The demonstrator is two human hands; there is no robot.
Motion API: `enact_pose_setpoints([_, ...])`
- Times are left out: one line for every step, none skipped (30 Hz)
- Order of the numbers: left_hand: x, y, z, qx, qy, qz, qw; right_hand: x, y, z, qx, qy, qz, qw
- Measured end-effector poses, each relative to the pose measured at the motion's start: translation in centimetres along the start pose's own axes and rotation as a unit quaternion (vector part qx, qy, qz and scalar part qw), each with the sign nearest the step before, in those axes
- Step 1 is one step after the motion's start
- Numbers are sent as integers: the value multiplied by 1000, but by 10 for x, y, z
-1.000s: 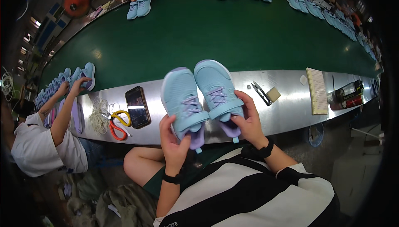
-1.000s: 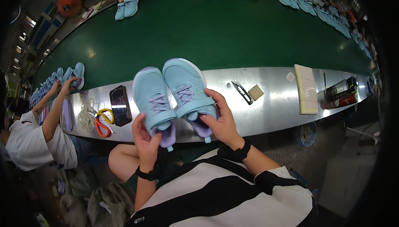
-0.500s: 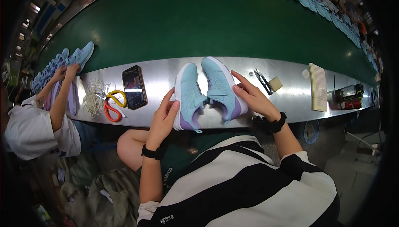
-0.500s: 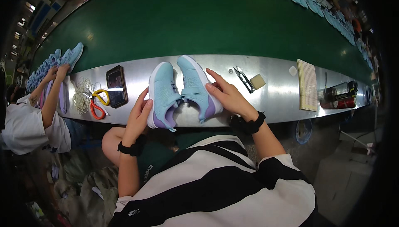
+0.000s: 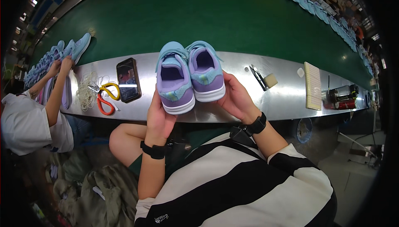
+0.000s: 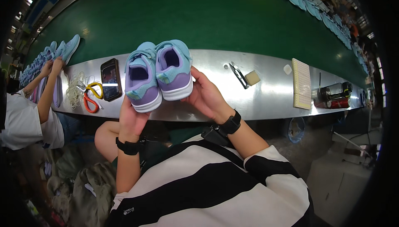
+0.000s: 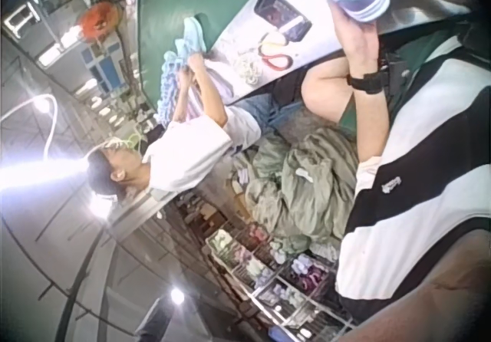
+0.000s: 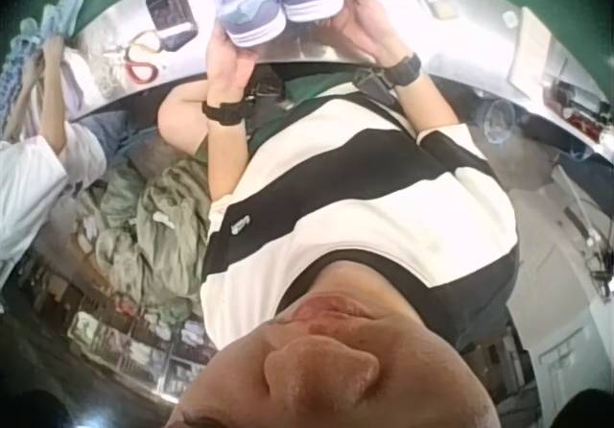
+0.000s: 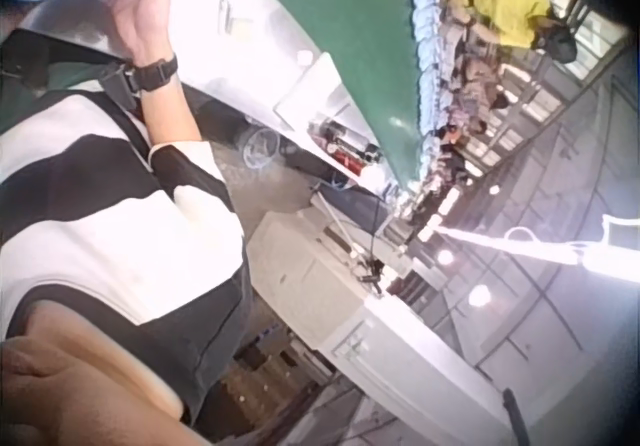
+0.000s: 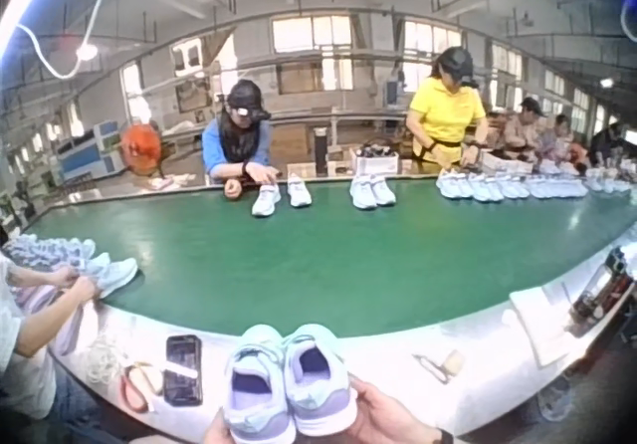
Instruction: The person sits at a long table in a factory and repeatedly picks up pairs of light blue and purple sneakers, inspects them by turning them over, and places them back on the table. Other workers are visible in the background performing similar tasks.
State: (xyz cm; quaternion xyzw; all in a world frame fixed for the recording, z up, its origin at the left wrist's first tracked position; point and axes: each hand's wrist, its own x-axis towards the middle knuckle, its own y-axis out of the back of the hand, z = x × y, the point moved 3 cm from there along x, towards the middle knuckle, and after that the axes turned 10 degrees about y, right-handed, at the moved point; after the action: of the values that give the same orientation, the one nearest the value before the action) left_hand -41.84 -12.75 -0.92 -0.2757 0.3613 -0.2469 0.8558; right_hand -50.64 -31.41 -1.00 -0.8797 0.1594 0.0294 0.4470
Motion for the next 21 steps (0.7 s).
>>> enact_pose_setpoints([0,5,-1,24,-20,4,999,0,7,-3,-118,20,27,992])
enact_pose_setpoints([10,17,0,129,-128,58,982,1,18,-7,-234,39,52,970])
enact_pose_setpoints([10,22,-1,227,-152,159,949,0,34,-10,-349,57,80,932])
enact_pose_setpoints([13,38,-3,298,-167,152,927,2,45,-11,-504,171,94,842])
enact_pose_setpoints([13,54,-7,367,-182,145,901,-9,54,-17,-626,225,67,743])
enact_pose_setpoints([7,50,-10,385,-195,132,893,-12,54,-22,-618,225,36,753])
enact_pose_setpoints([1,45,-13,402,-207,119,884,-13,53,-24,-608,224,5,762])
enact_pose_setpoints([-5,41,-15,419,-220,106,875,-16,48,-26,-627,240,-12,741])
enact_pose_setpoints([-5,40,-16,413,-216,110,878,-19,30,-36,-646,263,-30,716])
enact_pose_setpoints([-6,40,-16,408,-212,113,881,-20,18,-42,-664,285,-49,690])
enact_pose_setpoints([-6,40,-16,403,-208,117,883,-19,11,-42,-682,348,-104,635])
enact_pose_setpoints([-3,40,-15,382,-186,103,899,-15,-6,-46,-711,354,-186,578])
enact_pose_setpoints([0,41,-13,362,-163,87,914,-12,-23,-50,-733,356,-265,515])
enact_pose_setpoints([2,41,-12,342,-141,70,927,-6,-34,-44,-735,351,-343,467])
enact_pose_setpoints([7,38,-10,328,-160,53,930,0,-46,-39,-737,345,-412,411])
enact_pose_setpoints([14,35,-10,315,-177,32,932,6,-55,-34,-749,350,-438,354])
enact_pose_setpoints([21,32,-11,302,-193,9,933,15,-61,-29,-760,342,-456,311])
enact_pose_setpoints([31,37,-12,313,-202,9,928,28,-60,-23,-772,328,-479,259])
enact_pose_setpoints([36,42,-10,309,-210,33,927,37,-61,-20,-778,314,-503,208])
enact_pose_setpoints([42,50,-11,323,-228,53,917,38,-64,-26,-790,319,-491,179])
enact_pose_setpoints([47,59,-11,335,-248,76,906,39,-68,-29,-801,324,-481,150])
